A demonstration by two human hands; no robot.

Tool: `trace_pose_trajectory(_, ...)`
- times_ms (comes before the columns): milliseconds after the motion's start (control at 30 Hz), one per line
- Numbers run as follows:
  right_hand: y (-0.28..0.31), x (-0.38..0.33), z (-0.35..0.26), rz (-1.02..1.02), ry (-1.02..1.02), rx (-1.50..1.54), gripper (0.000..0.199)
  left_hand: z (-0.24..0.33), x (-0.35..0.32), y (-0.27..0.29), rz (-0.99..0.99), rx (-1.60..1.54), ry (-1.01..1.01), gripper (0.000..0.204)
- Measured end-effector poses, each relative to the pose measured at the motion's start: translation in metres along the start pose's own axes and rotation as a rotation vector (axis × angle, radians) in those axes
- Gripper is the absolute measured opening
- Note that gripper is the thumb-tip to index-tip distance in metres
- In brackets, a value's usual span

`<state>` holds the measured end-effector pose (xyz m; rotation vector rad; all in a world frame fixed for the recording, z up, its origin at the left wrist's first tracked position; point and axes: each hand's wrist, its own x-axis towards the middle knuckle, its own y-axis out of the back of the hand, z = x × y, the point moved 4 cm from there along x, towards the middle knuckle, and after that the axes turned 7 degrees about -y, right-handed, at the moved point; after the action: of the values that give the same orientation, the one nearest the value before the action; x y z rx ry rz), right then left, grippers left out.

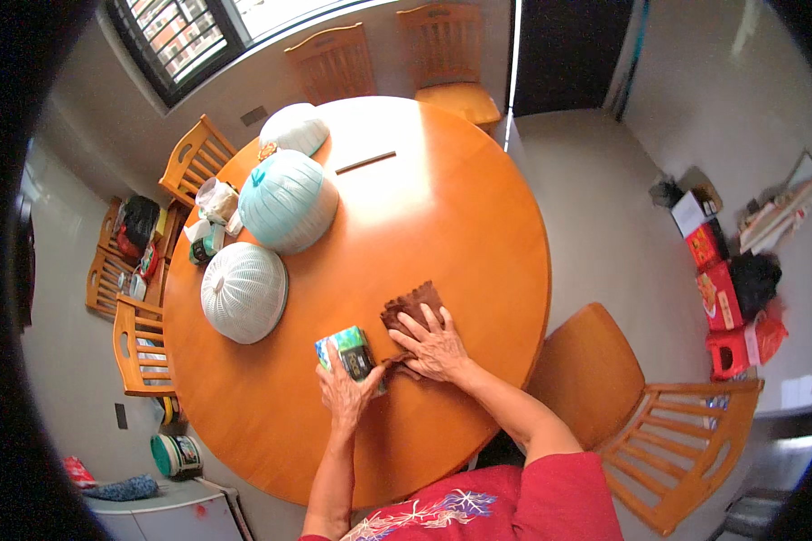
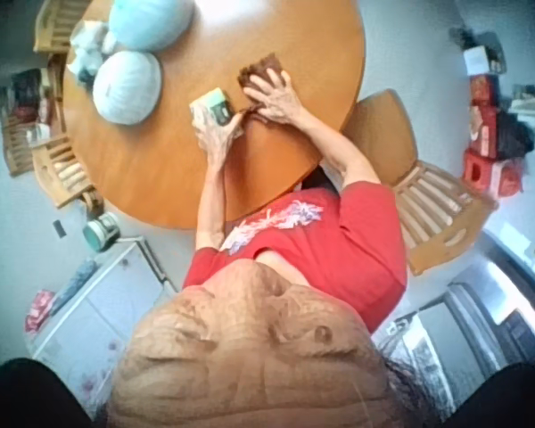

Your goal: The person fills a red basin with water at the sink, then carries it to a dining table. They use a cloth to wipe the table surface, moving aside covered food containers and a tissue box to clean underneath, then replace the items and continue wiping the table.

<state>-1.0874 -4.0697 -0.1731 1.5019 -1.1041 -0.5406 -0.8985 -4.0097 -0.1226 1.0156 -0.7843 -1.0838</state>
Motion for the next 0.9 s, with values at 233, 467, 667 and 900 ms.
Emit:
trace_pose_trajectory(233, -0.051, 0.183, 0.018, 0.000, 0.086, 0.048, 0.060, -0.001, 0.001, 0.006, -0.069, -0.011, 0.086, 0.115)
trace_pose_trajectory(467, -0.055, 0.296, 0.128, 0.048, -0.002, -0.026, 0.057, 0.010, 0.010, 0.007, -0.061, 0.030, 0.084, 0.111)
trace_pose_trajectory(667, -0.020, 0.319, 0.257, -0.006, -0.287, -0.190, 0.058, 0.045, 0.053, 0.003, -0.079, 0.022, -0.048, 0.107)
trace_pose_trajectory(900, 0.019, 0.265, 0.378, -0.023, -0.683, -0.071, 0.057, 0.120, 0.151, -0.026, -0.035, -0.124, -0.202, 0.105)
